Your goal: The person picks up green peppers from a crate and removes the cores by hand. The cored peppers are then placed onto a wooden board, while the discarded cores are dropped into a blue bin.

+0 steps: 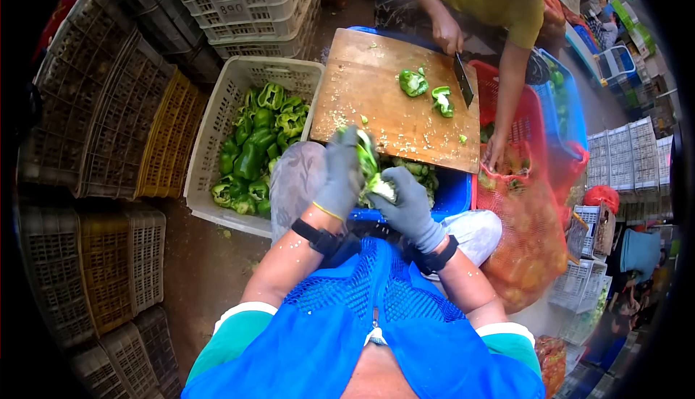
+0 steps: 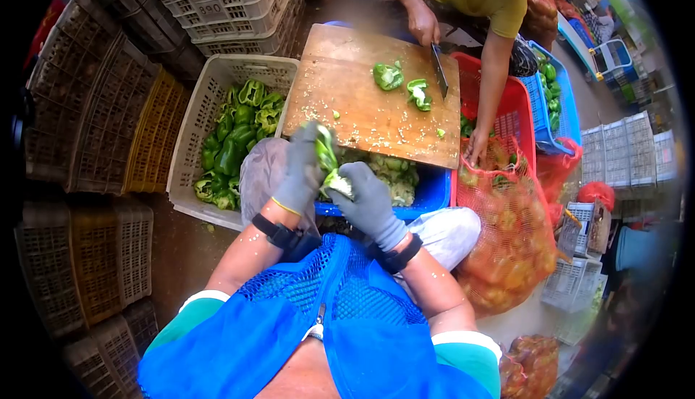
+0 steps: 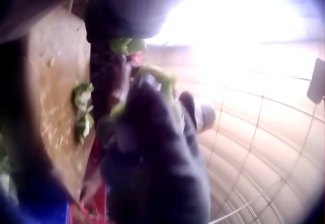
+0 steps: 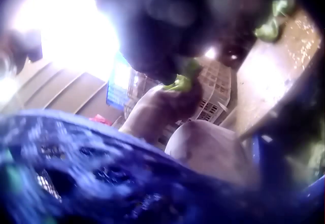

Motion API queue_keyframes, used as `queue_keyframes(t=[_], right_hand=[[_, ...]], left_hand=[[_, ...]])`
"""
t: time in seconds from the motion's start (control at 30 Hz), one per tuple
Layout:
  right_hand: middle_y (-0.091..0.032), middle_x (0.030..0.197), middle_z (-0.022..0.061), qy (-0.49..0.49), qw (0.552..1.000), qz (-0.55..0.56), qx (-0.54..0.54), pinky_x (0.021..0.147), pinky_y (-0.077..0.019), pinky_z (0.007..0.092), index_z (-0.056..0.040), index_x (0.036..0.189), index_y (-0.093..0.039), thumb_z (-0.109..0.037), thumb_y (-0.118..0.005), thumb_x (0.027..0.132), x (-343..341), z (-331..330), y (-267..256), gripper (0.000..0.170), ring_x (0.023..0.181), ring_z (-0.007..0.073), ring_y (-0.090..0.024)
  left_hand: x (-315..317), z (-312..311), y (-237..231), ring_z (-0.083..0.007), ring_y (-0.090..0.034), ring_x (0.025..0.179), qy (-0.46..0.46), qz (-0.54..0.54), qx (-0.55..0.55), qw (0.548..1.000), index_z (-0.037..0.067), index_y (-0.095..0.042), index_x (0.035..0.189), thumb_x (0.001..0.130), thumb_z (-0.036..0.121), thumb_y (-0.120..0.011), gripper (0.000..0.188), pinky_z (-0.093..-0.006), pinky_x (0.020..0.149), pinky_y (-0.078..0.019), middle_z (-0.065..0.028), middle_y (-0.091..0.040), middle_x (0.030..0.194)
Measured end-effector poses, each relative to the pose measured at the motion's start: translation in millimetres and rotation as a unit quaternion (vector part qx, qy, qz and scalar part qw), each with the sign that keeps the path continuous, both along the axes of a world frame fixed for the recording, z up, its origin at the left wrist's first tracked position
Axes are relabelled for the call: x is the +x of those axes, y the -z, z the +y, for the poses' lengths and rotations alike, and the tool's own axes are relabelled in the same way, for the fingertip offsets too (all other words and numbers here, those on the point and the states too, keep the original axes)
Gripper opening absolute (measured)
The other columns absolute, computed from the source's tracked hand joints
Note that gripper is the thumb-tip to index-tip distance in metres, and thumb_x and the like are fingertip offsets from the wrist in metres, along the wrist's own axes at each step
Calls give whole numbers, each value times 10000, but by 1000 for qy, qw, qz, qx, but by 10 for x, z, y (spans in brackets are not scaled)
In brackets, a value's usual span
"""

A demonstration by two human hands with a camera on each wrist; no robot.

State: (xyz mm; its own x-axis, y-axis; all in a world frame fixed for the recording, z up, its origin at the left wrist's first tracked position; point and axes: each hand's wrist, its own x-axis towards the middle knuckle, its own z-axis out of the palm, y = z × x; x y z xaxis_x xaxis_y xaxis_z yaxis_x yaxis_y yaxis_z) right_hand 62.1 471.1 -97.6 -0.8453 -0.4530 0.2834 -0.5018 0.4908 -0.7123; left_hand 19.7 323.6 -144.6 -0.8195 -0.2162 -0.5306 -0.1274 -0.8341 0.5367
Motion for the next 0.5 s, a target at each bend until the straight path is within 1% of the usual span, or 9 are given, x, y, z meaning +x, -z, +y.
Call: queue_keyframes(t=[0.03,0.07,0.13,0.17,0.23,0.27,0.33,0.4,0.5], right_hand=[[-584,826,120,39,998,14,-43,688,-481,334,-33,974,-556,-175,-753,728,-43,-34,29,345,759,266,-599],[-590,837,120,45,998,14,-28,684,-478,327,-33,958,-548,-181,-761,716,-139,-3,71,355,764,263,-605],[-617,956,152,-88,985,-87,119,793,-479,347,-22,1063,-567,-236,-764,716,-448,104,60,453,888,288,-610],[-619,1026,172,-172,957,-137,189,851,-471,360,-19,1112,-568,-265,-763,717,-659,138,57,505,961,304,-604],[-605,1090,182,-70,983,-18,170,904,-447,378,-16,1148,-566,-297,-738,733,-1248,171,350,530,1027,318,-578],[-609,1086,171,-14,985,43,167,905,-447,374,-16,1146,-570,-297,-733,740,-1582,136,491,520,1027,309,-578],[-618,1077,150,25,978,108,179,906,-446,366,-16,1144,-579,-297,-721,754,-2170,-36,788,502,1029,289,-580],[-626,1069,128,45,968,133,208,908,-446,359,-15,1141,-587,-297,-710,768,-2533,-192,1125,483,1030,270,-582],[-639,1056,95,105,940,154,285,911,-446,347,-15,1137,-600,-297,-694,789,-2477,-471,1309,457,1032,241,-585]], left_hand=[[-142,-173,-57,-186,-591,549,-104,23,72,992,104,-513,940,924,194,-569,107,-300,464,-510,-80,-621,741],[-137,-394,-371,-172,-592,553,-121,42,2,992,112,-519,917,926,196,-566,97,-288,470,-516,-76,-629,753],[-148,-839,-564,-153,-594,571,-160,132,-178,962,82,-547,904,903,215,-609,146,-272,498,-512,-73,-637,774],[-139,-1085,-427,-150,-614,655,-178,156,-252,938,57,-565,938,881,200,-639,171,-265,579,-515,-65,-642,818],[62,-1435,-371,-128,-639,775,-80,3,-552,830,54,-576,1038,897,179,-603,190,-239,671,-512,-109,-663,946],[153,-1519,-254,-153,-621,874,-71,29,-646,760,52,-571,1091,897,180,-598,234,-261,745,-497,-117,-644,1006],[304,-1445,-145,-154,-609,863,-42,16,-710,703,53,-542,1138,886,203,-602,299,-270,734,-490,-112,-632,1027],[377,-1251,-74,-155,-597,852,-30,22,-702,711,53,-512,1185,874,225,-605,367,-279,722,-482,-107,-621,1048],[500,-1058,-225,-157,-579,836,-22,62,-612,788,54,-469,1255,856,259,-611,470,-293,704,-471,-99,-604,1079]])
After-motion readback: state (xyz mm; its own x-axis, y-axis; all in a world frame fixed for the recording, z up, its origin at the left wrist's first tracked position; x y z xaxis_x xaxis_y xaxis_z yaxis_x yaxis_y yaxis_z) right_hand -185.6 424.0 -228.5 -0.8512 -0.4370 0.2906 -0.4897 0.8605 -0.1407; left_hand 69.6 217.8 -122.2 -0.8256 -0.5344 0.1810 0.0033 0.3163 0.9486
